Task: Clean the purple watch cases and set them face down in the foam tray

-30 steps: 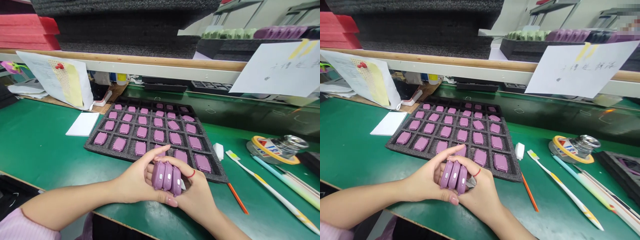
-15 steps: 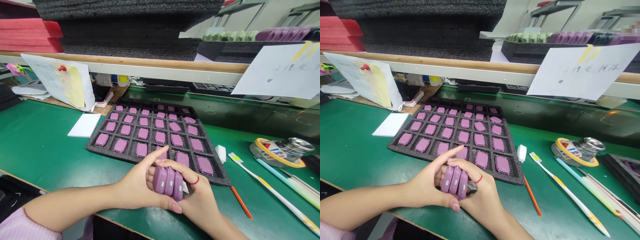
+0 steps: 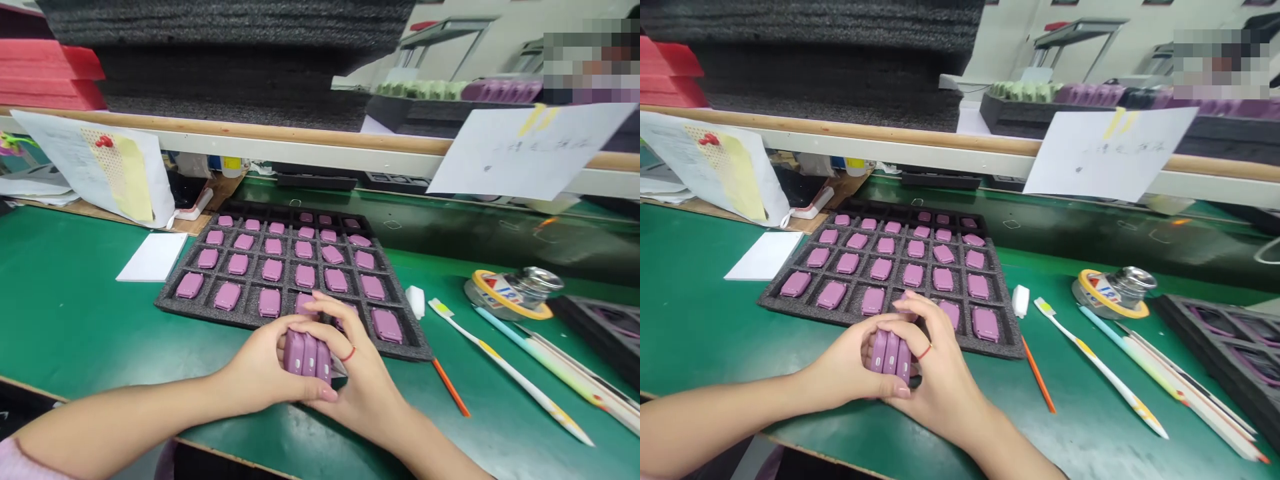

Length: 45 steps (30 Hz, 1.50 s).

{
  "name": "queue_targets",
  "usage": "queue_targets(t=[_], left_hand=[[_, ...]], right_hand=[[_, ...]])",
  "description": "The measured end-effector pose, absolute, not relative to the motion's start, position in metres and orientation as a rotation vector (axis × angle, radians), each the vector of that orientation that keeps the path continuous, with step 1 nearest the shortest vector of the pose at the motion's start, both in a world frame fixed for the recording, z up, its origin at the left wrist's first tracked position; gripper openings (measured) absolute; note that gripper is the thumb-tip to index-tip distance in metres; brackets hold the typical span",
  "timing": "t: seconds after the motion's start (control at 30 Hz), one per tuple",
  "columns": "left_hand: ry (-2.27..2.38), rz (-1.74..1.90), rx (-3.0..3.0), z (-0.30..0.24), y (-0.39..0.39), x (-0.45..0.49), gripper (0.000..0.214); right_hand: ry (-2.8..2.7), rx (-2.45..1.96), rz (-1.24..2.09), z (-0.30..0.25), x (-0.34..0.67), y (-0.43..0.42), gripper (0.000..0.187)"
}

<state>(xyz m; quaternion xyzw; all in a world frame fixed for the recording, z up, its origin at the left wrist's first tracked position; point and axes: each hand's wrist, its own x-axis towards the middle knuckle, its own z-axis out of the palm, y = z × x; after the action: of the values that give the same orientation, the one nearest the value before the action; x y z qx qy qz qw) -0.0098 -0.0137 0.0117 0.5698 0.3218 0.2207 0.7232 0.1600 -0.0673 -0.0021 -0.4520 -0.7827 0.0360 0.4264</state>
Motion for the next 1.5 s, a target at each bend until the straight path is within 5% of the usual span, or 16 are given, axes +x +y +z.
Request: queue_targets(t=[0.07,0.2,0.4,0.97,1.5], left_hand=[[0.757,0.495,1.282,0.010,-0.011,-0.009,0.078],[0.831,0.468,1.383,0.013,-0.005,-0.010,0.093],[0.814,0.413,1.517,0.013,-0.003,-0.008,0.052],[0.829,0.438,1.581,0.009,-0.001,-0.009,0.054],[0.778,0.344,1.525,-0.001,0.001,-0.007,0.046]], right_hand=[[-1.979,-1.225,0.086,0.004,0.176,-0.062,0.070],[-1.610,-1.858,-0.174,0.009,0.238,-0.042,0.053],[-1.412,-2.207,-0.282,-0.012,0.319,-0.027,0.036],[-1.946,-1.144,-0.028,0.024,0.173,-0.077,0.021],[-2.114,-1.117,-0.095,0.011,0.172,-0.073,0.014]])
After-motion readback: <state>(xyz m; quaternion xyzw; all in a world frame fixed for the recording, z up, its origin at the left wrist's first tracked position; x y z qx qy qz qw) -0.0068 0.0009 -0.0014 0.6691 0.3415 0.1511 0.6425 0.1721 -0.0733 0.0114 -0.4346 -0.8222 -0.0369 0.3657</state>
